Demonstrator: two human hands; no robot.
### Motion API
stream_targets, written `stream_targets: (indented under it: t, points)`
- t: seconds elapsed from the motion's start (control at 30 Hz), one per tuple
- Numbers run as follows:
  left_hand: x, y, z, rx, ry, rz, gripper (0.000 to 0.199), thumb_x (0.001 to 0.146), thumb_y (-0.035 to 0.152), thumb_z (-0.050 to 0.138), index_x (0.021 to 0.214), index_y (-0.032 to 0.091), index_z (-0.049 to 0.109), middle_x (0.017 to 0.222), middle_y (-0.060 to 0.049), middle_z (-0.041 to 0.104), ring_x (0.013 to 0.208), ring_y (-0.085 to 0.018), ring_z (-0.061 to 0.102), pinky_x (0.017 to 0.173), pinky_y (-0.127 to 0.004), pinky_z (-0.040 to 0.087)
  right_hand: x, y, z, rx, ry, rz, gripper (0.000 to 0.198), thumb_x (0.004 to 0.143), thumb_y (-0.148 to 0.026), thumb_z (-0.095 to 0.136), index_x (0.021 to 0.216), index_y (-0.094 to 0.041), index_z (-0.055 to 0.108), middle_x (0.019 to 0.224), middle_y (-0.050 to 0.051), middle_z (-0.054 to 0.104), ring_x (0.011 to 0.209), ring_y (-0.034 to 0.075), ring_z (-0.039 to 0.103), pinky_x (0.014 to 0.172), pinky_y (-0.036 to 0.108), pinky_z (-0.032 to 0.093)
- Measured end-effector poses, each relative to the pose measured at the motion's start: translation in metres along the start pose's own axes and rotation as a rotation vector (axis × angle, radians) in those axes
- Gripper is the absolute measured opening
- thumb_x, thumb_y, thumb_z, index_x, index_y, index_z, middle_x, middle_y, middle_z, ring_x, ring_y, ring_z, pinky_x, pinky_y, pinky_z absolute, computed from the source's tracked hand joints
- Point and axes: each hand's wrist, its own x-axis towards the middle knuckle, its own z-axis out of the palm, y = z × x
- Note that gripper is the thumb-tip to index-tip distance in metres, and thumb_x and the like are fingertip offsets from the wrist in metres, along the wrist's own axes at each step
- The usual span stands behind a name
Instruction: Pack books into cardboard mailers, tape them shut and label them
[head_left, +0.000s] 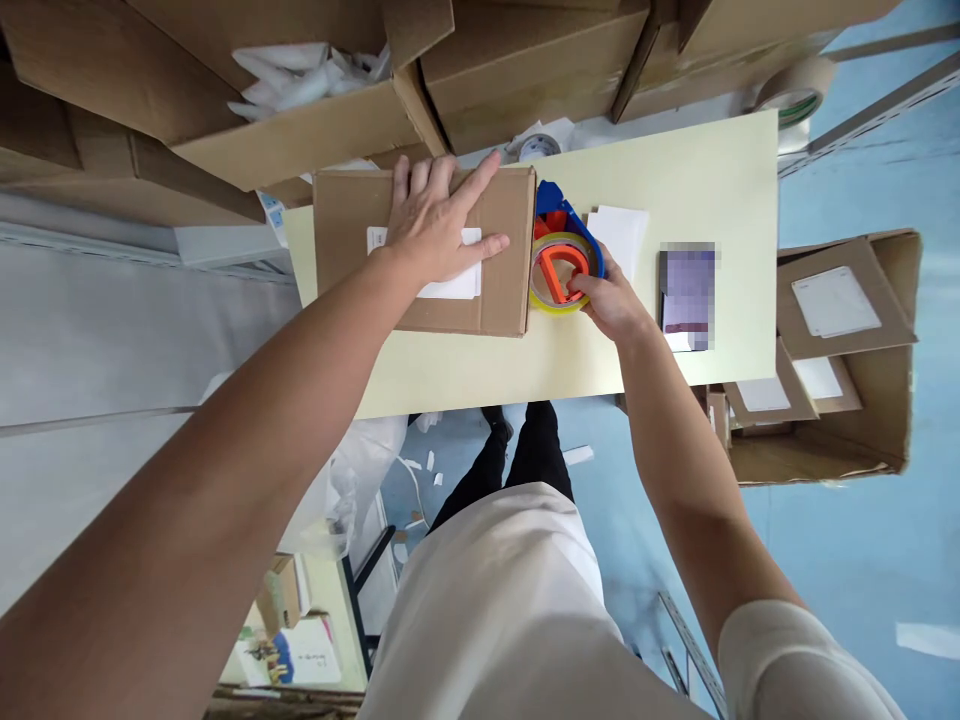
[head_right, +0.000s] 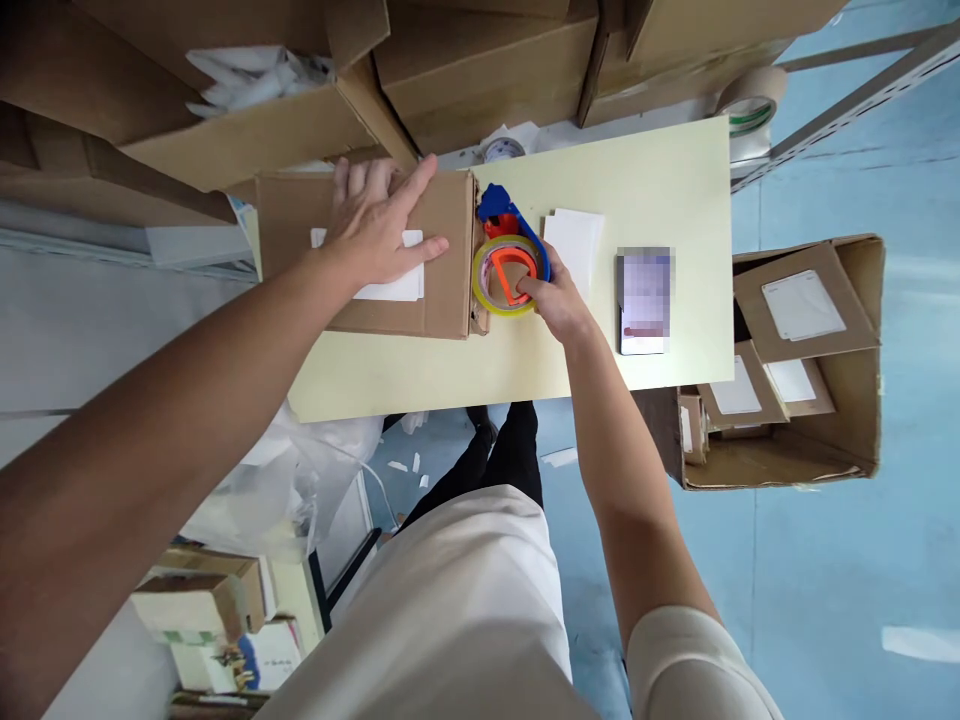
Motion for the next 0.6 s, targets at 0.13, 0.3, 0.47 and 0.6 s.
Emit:
stream_targets:
  t: [0.13, 0.3, 0.47, 0.6]
  points:
    - [-0.002, -0.006, 0.006, -0.026, -0.009, -0.013, 0.110, 0.053, 0.081, 0.039, 0.151, 0.044, 0.007, 0.147, 0.010, 0.038, 0.146, -0.035, -0.008, 0.118, -0.056, 0.000, -0.026, 0.010, 0.004, -0.074, 0.012, -0.038, 0.064, 0.073, -0.029, 0.062, 0.133, -0.031, 0.042, 0.119, 0.002, 0.060, 0.113, 0.026, 0.056, 0.093, 0.047, 0.052]
    - [-0.006, -0.003, 0.007, 0.009, -0.006, -0.021, 0.109, 0.054, 0.080, 0.037, 0.152, 0.043, 0.006, 0.143, 0.006, 0.043, 0.145, -0.036, -0.006, 0.117, -0.058, -0.001, -0.095, 0.047, 0.018, -0.122, 0.095, -0.047, 0.081, 0.068, -0.021, 0.062, 0.143, -0.031, 0.032, 0.129, 0.005, 0.056, 0.117, 0.029, 0.055, 0.100, 0.051, 0.047]
    - [-0.004, -0.007, 0.009, -0.014, -0.031, -0.010, 0.114, 0.049, 0.082, 0.034, 0.151, 0.044, 0.002, 0.144, 0.006, 0.042, 0.145, -0.037, -0.008, 0.115, -0.060, 0.000, -0.167, 0.088, 0.057, -0.066, 0.125, 0.052, 0.083, 0.065, -0.020, 0.060, 0.143, -0.026, 0.032, 0.128, 0.008, 0.058, 0.111, 0.028, 0.059, 0.101, 0.050, 0.046]
    - [-0.003, -0.007, 0.009, -0.014, -0.037, -0.006, 0.122, 0.043, 0.086, 0.033, 0.152, 0.041, 0.000, 0.145, 0.007, 0.041, 0.144, -0.033, -0.014, 0.114, -0.054, 0.004, -0.175, 0.093, 0.084, 0.035, 0.174, 0.047, 0.081, 0.066, -0.021, 0.059, 0.142, -0.028, 0.032, 0.133, 0.007, 0.054, 0.112, 0.027, 0.058, 0.101, 0.047, 0.046]
